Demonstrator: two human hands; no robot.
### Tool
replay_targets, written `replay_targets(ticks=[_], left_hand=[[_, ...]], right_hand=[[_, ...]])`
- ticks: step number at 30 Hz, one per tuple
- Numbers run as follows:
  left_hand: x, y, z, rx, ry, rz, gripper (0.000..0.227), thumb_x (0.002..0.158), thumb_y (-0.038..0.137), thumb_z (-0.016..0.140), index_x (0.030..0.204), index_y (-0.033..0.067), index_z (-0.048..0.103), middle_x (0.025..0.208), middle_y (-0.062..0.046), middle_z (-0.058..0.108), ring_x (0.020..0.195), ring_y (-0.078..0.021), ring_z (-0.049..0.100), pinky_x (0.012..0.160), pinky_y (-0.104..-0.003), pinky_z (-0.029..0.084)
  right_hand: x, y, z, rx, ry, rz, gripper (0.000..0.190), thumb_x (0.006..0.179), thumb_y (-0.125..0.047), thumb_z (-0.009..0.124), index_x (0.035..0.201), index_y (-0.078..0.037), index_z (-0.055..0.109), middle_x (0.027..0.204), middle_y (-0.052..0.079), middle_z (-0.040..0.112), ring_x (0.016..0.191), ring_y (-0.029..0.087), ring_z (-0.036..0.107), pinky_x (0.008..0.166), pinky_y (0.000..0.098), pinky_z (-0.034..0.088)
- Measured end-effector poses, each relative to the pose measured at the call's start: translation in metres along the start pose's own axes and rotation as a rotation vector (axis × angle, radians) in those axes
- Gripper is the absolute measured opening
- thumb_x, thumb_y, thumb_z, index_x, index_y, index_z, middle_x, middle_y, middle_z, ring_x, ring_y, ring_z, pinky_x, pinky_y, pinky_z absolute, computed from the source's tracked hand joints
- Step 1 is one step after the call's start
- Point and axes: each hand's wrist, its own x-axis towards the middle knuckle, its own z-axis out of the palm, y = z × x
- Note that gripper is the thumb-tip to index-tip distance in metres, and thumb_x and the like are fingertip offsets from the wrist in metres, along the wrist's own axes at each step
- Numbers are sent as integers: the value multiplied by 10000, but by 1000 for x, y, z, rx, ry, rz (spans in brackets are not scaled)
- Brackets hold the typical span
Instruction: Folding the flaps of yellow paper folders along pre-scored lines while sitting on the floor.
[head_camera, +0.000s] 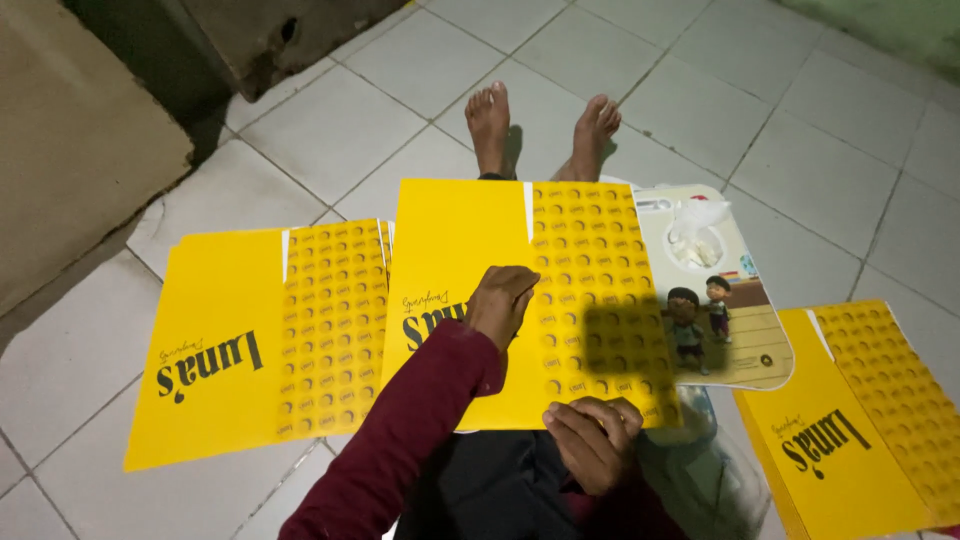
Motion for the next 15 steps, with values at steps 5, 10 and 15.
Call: replay_targets(ticks=[5,10,15], left_hand=[[0,8,-4,87,34,82,173,916,111,689,1071,99,767,1084,-17,718,988,-234,639,803,-350,561],[0,8,-1,101,16,119,156,937,80,662,1067,53,745,1096,-52,693,979,-250,615,821,-348,549],[1,9,-3,143,-42,142,176,918,10,641,1076,29,716,1125,-76,673,1009,-262,612,843,-348,548]], right_hand=[[-8,7,-1,-6,-106,-53,168,792,-99,780,958,-117,763,1040,-15,762,971,169,625,883,418,369],[-7,6,-3,13,-152,-33,162,803,-105,784,963,-95,762,1046,1,760,986,180,613,902,428,367],[0,3,-7,38,-172,-12,145,820,-124,776,960,-91,754,1041,5,762,991,177,622,901,420,380]])
